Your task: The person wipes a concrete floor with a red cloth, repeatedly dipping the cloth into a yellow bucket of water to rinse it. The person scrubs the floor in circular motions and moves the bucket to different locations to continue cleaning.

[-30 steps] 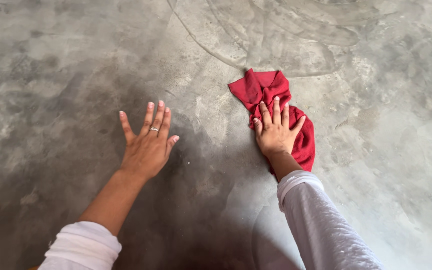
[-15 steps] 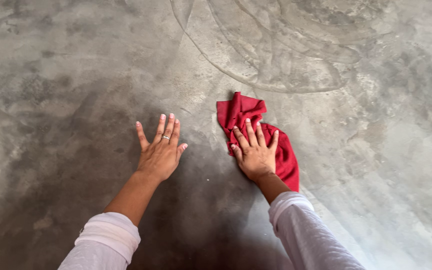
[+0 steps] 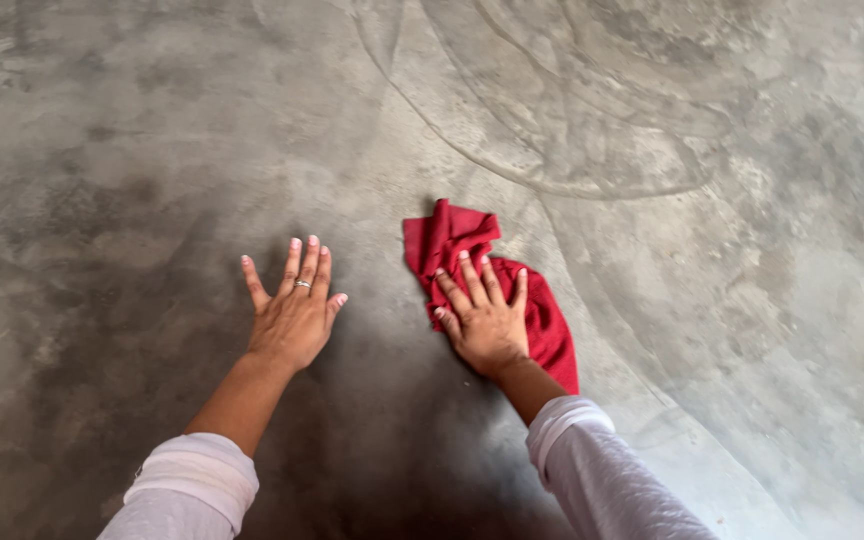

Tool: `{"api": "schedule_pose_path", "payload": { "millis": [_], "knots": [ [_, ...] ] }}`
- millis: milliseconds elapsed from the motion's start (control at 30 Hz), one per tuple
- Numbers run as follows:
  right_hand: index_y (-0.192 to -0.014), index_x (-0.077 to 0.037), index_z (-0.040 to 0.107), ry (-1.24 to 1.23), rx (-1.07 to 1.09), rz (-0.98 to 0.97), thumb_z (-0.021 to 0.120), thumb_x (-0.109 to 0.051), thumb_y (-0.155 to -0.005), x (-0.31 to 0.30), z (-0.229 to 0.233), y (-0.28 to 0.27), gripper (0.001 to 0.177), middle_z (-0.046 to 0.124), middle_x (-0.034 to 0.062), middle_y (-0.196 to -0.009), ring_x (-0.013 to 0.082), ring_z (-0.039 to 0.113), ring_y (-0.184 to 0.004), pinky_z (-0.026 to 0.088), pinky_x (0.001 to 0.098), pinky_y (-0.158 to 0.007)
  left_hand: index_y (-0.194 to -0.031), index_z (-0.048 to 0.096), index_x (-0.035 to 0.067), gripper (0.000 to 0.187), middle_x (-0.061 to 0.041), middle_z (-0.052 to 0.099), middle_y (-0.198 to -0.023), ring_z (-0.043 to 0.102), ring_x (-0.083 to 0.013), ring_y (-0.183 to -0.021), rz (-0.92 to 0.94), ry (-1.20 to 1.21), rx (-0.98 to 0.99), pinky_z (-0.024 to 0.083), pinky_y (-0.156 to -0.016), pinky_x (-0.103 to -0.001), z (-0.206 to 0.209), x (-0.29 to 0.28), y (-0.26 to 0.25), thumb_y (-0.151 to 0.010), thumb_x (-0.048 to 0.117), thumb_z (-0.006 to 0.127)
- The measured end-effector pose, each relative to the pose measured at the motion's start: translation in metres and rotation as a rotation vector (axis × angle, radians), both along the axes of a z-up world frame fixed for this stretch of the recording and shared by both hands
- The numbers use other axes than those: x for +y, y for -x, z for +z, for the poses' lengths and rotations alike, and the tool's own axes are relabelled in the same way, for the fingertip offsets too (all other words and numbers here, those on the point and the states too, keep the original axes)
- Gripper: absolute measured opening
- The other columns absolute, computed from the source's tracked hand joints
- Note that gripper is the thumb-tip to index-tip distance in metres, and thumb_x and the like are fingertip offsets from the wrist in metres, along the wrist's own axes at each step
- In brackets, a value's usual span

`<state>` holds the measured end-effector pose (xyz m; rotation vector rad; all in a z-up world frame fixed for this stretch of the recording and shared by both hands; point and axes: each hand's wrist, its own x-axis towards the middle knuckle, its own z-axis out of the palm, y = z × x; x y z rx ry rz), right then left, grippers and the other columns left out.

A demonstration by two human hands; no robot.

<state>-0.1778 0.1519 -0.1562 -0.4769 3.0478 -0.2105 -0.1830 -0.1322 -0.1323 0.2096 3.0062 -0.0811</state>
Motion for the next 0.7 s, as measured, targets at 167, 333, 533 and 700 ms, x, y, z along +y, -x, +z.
{"api": "schedule_pose_path", "payload": {
  "millis": [167,333,533,700],
  "knots": [
    [-0.158,-0.033,0.033,0.016,0.055,0.181,0.040,-0.055,-0.100,-0.072,0.002,-0.003,0.062,0.018,0.0047,-0.168,0.0297,0.016,-0.154,0.001,0.0749,-0.114,-0.161,0.012,0.014,0.072,0.000,0.008,-0.170,0.001,-0.0188,-0.156,0.060,0.000,0.027,-0.015,-0.113,-0.071,-0.016,-0.056,0.007,-0.102,0.052,0.027],
    [-0.157,-0.036,0.035,0.078,0.024,0.214,0.039,-0.057,-0.100,-0.152,0.014,0.000,0.060,0.019,0.0026,-0.169,0.0286,0.017,-0.155,0.001,0.0765,-0.115,-0.160,0.013,0.014,0.070,-0.002,0.006,-0.170,-0.002,-0.0196,-0.155,0.148,-0.030,0.147,-0.019,-0.112,-0.071,-0.052,-0.108,0.002,-0.103,0.054,0.021],
    [-0.155,-0.040,0.036,0.054,0.001,0.302,0.040,-0.058,-0.100,-0.188,0.011,0.045,0.058,0.020,0.0007,-0.169,0.0282,0.018,-0.154,0.002,0.0765,-0.114,-0.162,0.015,0.012,0.071,-0.005,0.009,-0.170,0.001,-0.0221,-0.157,0.221,-0.163,0.237,-0.016,-0.113,-0.072,-0.076,-0.105,0.001,-0.104,0.053,0.025],
    [-0.157,-0.040,0.036,0.022,0.097,0.273,0.040,-0.056,-0.102,-0.197,0.002,0.084,0.058,0.021,0.0007,-0.169,0.0270,0.020,-0.156,0.003,0.0757,-0.116,-0.162,0.026,0.007,0.070,-0.008,0.022,-0.171,0.014,-0.0236,-0.159,0.286,-0.176,0.254,-0.005,-0.119,-0.073,-0.074,-0.069,0.014,-0.107,0.050,0.036]
  ]
}}
